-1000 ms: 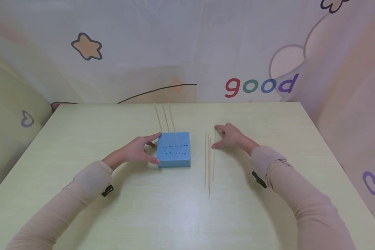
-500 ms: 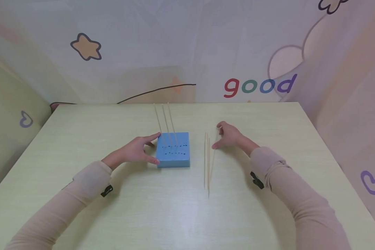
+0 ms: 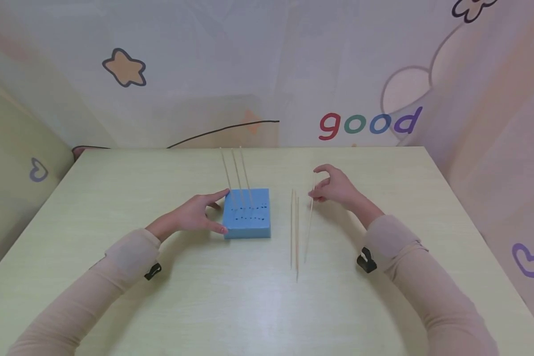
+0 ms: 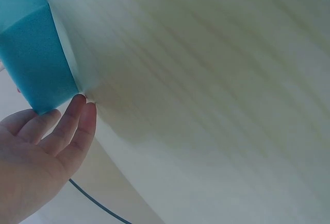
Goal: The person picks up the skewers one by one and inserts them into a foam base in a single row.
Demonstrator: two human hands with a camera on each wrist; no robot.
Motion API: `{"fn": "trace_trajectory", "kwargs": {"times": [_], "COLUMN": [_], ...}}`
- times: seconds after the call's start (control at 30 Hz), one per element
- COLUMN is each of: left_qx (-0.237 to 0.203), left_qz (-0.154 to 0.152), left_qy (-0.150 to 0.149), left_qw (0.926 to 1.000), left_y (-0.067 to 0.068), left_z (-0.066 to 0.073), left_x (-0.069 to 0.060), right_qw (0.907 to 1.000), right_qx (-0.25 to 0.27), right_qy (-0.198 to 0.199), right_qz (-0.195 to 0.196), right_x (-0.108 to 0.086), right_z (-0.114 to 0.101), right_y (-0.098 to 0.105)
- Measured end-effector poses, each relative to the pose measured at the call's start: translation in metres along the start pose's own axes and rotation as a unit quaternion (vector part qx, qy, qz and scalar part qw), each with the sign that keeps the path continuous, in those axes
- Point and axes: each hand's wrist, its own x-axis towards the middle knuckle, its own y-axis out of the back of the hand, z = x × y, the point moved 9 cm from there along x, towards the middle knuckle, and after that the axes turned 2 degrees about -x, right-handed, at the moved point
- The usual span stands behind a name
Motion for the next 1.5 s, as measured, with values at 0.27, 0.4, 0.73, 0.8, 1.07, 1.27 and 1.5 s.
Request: {"fn": "trace_trajectory", "kwargs": {"times": [0.27, 0.4, 0.73, 0.8, 1.07, 1.27, 1.5], "left_qx": [0.005, 0.004, -0.004, -0.006, 0.002, 0.001, 0.002], "left_qz": [0.001, 0.001, -0.001, -0.001, 0.002, -0.001, 0.000], "left_qy": [0.006, 0.003, 0.007, 0.006, 0.004, 0.002, -0.003], "left_qw": [1.0000, 1.0000, 1.0000, 1.0000, 1.0000, 1.0000, 1.0000], "left_y": [0.001, 0.001, 0.001, 0.001, 0.001, 0.001, 0.000], "left_z": [-0.001, 0.001, 0.001, 0.002, 0.001, 0.001, 0.000], "left_x": [0.000, 0.000, 0.000, 0.000, 0.001, 0.000, 0.001], "right_qw": [0.9920, 0.9837, 0.9645, 0.9603, 0.9259, 0.8928, 0.8581], "right_qx": [0.022, 0.027, 0.032, 0.040, 0.055, 0.025, 0.001], "right_qy": [0.076, 0.109, 0.177, 0.191, 0.286, 0.354, 0.433], "right_qz": [0.098, 0.140, 0.193, 0.199, 0.240, 0.278, 0.276], "right_x": [-0.021, -0.029, -0.044, -0.047, -0.065, -0.075, -0.080], "right_z": [-0.044, -0.060, -0.094, -0.100, -0.131, -0.152, -0.166], "right_y": [0.021, 0.027, 0.035, 0.035, 0.034, 0.026, 0.008]}}
